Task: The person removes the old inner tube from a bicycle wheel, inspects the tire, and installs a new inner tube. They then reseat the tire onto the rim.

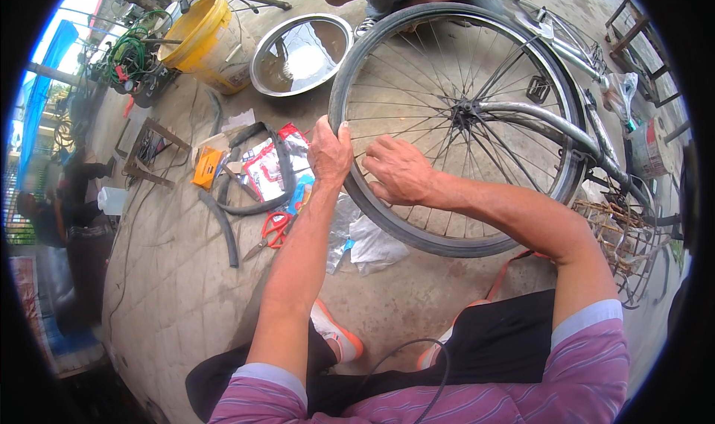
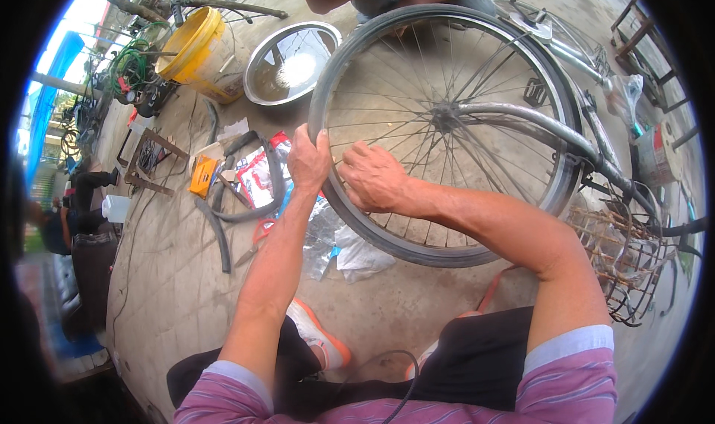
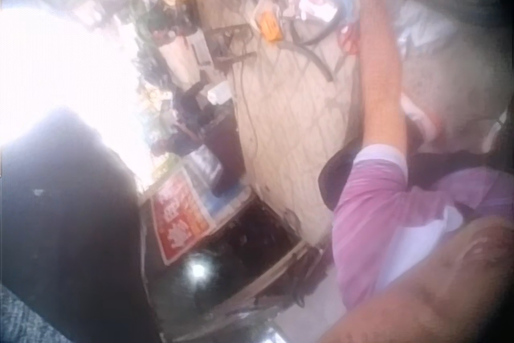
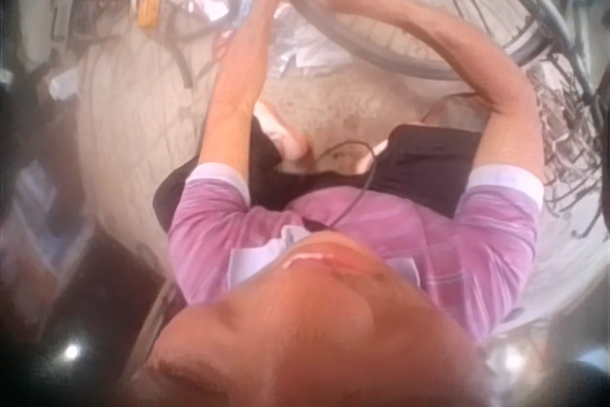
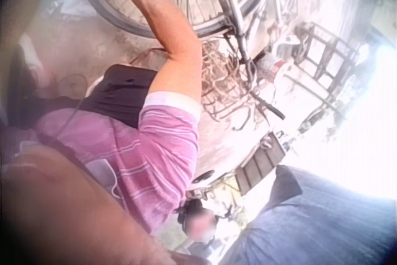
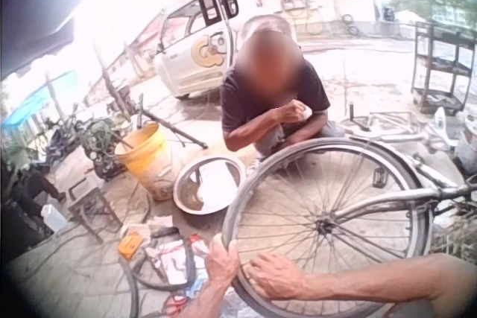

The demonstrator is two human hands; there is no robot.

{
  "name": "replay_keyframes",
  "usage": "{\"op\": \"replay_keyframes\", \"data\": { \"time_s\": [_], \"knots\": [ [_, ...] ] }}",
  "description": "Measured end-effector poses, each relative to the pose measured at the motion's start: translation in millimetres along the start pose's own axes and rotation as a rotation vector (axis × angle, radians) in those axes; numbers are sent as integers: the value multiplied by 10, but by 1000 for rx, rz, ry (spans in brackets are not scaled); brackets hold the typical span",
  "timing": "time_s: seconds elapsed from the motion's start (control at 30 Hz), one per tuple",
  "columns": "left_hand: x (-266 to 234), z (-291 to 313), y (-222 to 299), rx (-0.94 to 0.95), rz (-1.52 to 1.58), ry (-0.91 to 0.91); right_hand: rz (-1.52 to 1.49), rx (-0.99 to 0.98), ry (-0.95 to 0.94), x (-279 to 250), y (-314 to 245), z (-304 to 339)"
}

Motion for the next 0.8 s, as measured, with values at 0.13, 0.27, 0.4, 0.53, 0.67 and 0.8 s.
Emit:
{"op": "replay_keyframes", "data": {
  "time_s": [0.13, 0.27, 0.4, 0.53, 0.67, 0.8],
  "knots": [
    [5, 167, -130, -68, -17, -7, 44, 43, -40, 9, 2, -105],
    [30, 381, -64, -169, 39, -90, -43, 126, -4, 169, 102, -177],
    [28, 360, -15, -213, -16, -96, -59, 174, -6, 280, 127, -200],
    [73, 6, 10, -259, -69, -73, -38, 286, -156, 297, 164, -347],
    [153, -257, 85, -379, -86, -137, -183, 368, -289, 288, 110, -344],
    [226, -229, 51, -356, -182, -144, -231, 380, -342, 303, 109, -286]
  ]
}}
Point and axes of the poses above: each hand's wrist, its own z-axis away from the middle knuckle, its own x-axis out of the palm, y = z × x, the point moved 7 cm from there along -z, towards the middle knuckle, and after that the axes turned 6 degrees about z, right-handed, at the moved point
